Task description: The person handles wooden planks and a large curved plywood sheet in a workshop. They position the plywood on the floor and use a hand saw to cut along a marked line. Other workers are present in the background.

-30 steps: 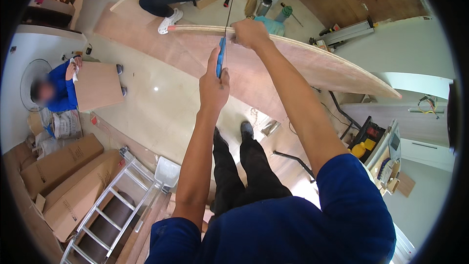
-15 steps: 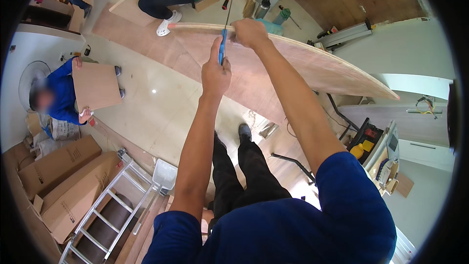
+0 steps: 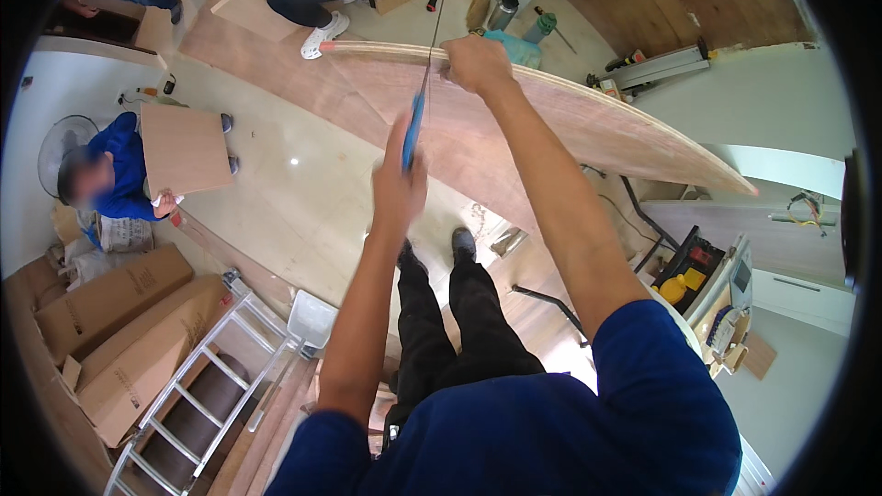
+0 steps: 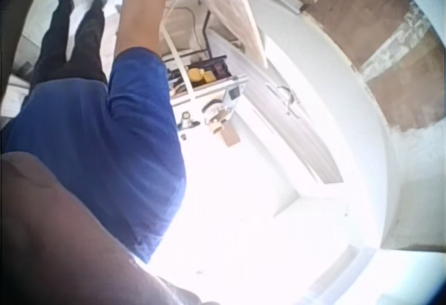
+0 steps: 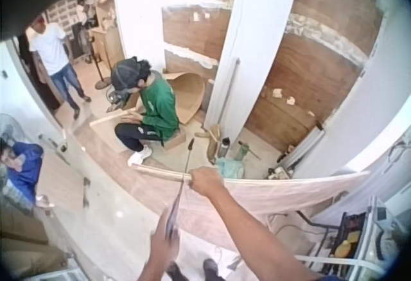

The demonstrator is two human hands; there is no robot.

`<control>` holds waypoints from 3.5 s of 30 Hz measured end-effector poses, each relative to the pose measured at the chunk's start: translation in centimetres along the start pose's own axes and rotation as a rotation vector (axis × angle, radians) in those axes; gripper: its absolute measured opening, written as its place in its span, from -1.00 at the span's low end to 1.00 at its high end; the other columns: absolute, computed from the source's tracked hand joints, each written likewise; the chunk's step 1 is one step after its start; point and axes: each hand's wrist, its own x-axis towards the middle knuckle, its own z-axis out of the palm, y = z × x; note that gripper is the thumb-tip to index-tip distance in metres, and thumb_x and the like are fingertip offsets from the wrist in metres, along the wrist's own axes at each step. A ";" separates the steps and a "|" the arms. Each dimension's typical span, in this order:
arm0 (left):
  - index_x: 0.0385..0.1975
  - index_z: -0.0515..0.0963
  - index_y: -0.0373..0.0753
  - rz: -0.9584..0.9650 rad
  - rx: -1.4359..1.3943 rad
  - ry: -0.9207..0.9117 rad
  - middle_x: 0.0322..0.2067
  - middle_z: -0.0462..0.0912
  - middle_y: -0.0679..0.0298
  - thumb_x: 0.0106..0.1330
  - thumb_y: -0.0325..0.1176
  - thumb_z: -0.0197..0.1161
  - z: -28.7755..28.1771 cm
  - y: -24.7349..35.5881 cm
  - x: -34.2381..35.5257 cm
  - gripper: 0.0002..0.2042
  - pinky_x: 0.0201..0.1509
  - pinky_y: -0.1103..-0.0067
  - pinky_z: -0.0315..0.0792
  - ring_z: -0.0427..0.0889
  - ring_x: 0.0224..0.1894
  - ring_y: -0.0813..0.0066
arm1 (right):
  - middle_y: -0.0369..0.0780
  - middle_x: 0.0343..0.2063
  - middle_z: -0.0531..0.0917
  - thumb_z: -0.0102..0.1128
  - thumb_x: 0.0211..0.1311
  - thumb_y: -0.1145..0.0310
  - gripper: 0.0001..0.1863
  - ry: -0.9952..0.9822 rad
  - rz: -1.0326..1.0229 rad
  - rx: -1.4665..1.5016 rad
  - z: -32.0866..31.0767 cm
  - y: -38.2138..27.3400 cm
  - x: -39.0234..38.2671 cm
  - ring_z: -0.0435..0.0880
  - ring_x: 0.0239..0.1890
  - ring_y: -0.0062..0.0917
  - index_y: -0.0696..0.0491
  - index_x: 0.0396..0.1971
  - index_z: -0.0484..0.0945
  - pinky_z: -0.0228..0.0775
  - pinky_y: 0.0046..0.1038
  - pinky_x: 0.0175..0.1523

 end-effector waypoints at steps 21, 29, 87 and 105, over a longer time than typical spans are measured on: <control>0.47 0.29 -0.05 0.063 -0.076 0.102 -0.54 0.50 0.09 0.46 -0.43 0.20 4.1 -3.1 5.4 -0.43 -0.34 0.40 0.50 0.45 -0.58 0.26 | -0.13 -0.18 0.79 0.39 0.13 0.22 -0.74 0.079 0.049 -0.076 -0.3 -0.1 0.4 0.76 -0.04 -0.15 -0.09 -0.17 0.76 0.59 -0.10 0.01; 0.46 0.28 -0.29 -0.050 0.012 -0.027 0.25 0.56 -0.14 0.43 -0.47 0.24 -4.5 0.2 -13.9 -0.41 0.14 0.39 0.55 0.69 0.15 0.09 | -0.12 -0.18 0.79 0.37 0.14 0.22 -0.74 0.038 0.023 -0.022 -0.1 0.2 0.2 0.76 -0.03 -0.16 -0.08 -0.16 0.76 0.59 -0.11 0.01; 0.46 0.29 -0.25 0.183 0.062 0.073 0.08 0.67 -0.05 0.42 -0.53 0.19 -0.1 -2.7 -3.9 -0.42 -0.01 0.43 0.59 0.74 -0.17 0.12 | -0.11 -0.19 0.78 0.47 0.10 0.18 -0.69 0.058 0.018 -0.002 0.9 0.2 0.0 0.74 -0.03 -0.15 -0.08 -0.14 0.73 0.57 -0.08 -0.01; 0.48 0.27 -0.15 0.104 0.006 0.016 0.05 0.67 -0.06 0.42 -0.56 0.15 1.3 -3.3 -2.2 -0.40 -0.08 0.38 0.60 0.76 -0.16 0.03 | -0.11 -0.20 0.78 0.48 0.10 0.18 -0.70 0.015 0.015 0.027 0.8 0.4 0.1 0.74 -0.04 -0.13 -0.03 -0.18 0.72 0.57 -0.07 -0.02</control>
